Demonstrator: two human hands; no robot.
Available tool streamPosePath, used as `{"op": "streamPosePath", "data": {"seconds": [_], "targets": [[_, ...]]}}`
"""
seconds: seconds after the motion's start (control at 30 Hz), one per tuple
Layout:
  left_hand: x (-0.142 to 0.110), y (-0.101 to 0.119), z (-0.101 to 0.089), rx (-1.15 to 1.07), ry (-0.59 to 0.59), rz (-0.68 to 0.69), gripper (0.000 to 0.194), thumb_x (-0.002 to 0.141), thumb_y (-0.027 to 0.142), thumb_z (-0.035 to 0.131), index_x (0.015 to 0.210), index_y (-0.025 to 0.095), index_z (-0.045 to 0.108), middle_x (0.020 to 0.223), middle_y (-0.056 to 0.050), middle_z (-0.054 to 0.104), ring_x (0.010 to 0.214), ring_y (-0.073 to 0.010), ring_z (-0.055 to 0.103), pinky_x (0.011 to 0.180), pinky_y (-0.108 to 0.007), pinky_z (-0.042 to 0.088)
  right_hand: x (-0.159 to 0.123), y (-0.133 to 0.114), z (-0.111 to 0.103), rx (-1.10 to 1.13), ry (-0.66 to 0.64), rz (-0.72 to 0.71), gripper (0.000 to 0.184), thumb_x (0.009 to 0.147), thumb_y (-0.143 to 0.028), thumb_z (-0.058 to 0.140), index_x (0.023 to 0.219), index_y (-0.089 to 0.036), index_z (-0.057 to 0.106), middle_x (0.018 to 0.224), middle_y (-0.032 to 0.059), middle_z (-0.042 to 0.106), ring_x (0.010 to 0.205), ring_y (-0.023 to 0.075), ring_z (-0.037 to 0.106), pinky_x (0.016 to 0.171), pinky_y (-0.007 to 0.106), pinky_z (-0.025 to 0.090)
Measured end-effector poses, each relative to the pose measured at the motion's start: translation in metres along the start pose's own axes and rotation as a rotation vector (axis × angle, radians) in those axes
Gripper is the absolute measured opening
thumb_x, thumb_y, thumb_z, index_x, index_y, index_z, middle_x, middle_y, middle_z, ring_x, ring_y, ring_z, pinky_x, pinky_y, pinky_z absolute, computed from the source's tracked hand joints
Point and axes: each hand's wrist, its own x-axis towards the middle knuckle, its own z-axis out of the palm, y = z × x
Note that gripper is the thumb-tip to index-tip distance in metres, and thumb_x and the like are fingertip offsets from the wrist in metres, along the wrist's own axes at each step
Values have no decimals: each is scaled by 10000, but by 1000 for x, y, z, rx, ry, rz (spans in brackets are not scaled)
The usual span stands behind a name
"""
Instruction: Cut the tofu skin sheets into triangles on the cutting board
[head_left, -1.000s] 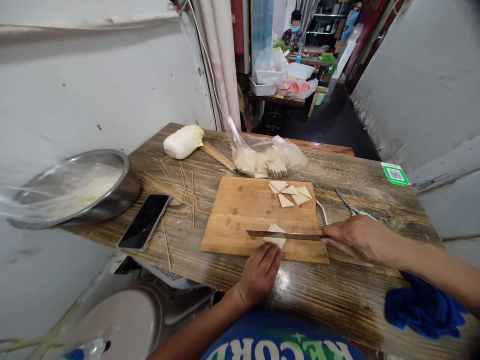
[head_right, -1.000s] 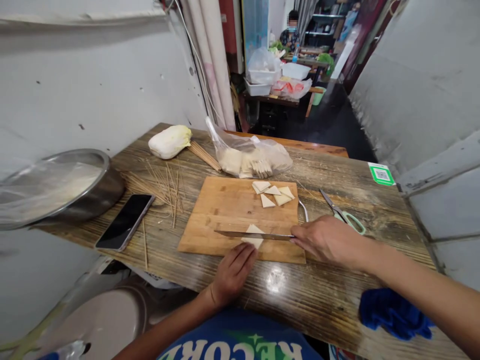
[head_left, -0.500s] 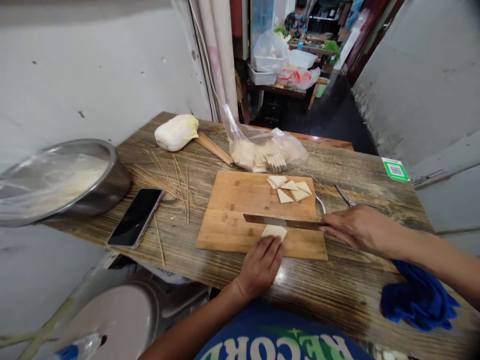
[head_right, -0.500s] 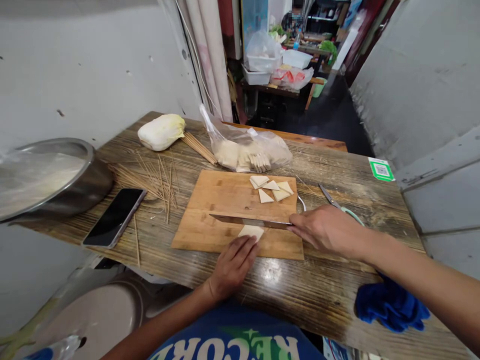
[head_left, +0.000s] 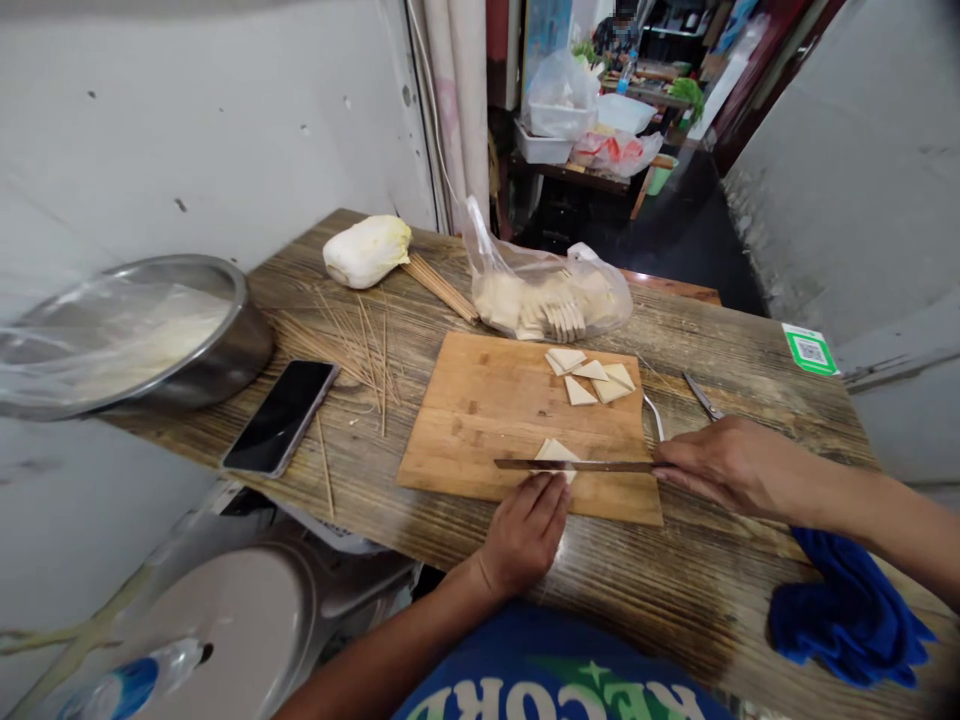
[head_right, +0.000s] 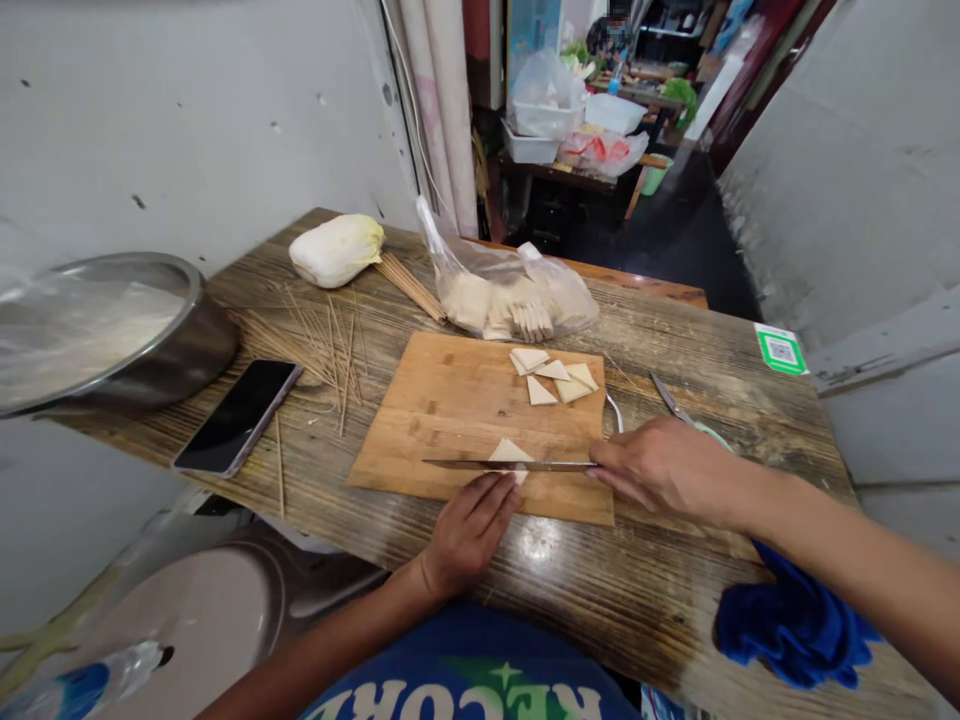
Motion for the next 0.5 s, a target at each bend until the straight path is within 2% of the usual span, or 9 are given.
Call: {"op": "streamPosePath", "data": {"seconds": [0.3, 0.5], "targets": [[-3, 1, 0, 53, -45, 14, 317, 904, 127, 395, 1123, 25, 601, 1128, -182, 654, 1125, -264, 550, 901, -396, 519, 4, 3, -3, -7, -21, -20, 304, 984, -297, 292, 808, -192, 517, 679, 27, 602, 584, 149, 567, 543, 276, 309], [-2, 2, 1, 59, -5, -4, 312, 907, 124, 383, 1089, 28, 619, 1091, -172, 671, 1069, -265, 577, 860, -393, 541, 3, 3, -6, -8, -34, -23, 325, 990, -294, 275, 799, -190, 517, 668, 29, 593, 583, 144, 559, 547, 275, 305]]}}
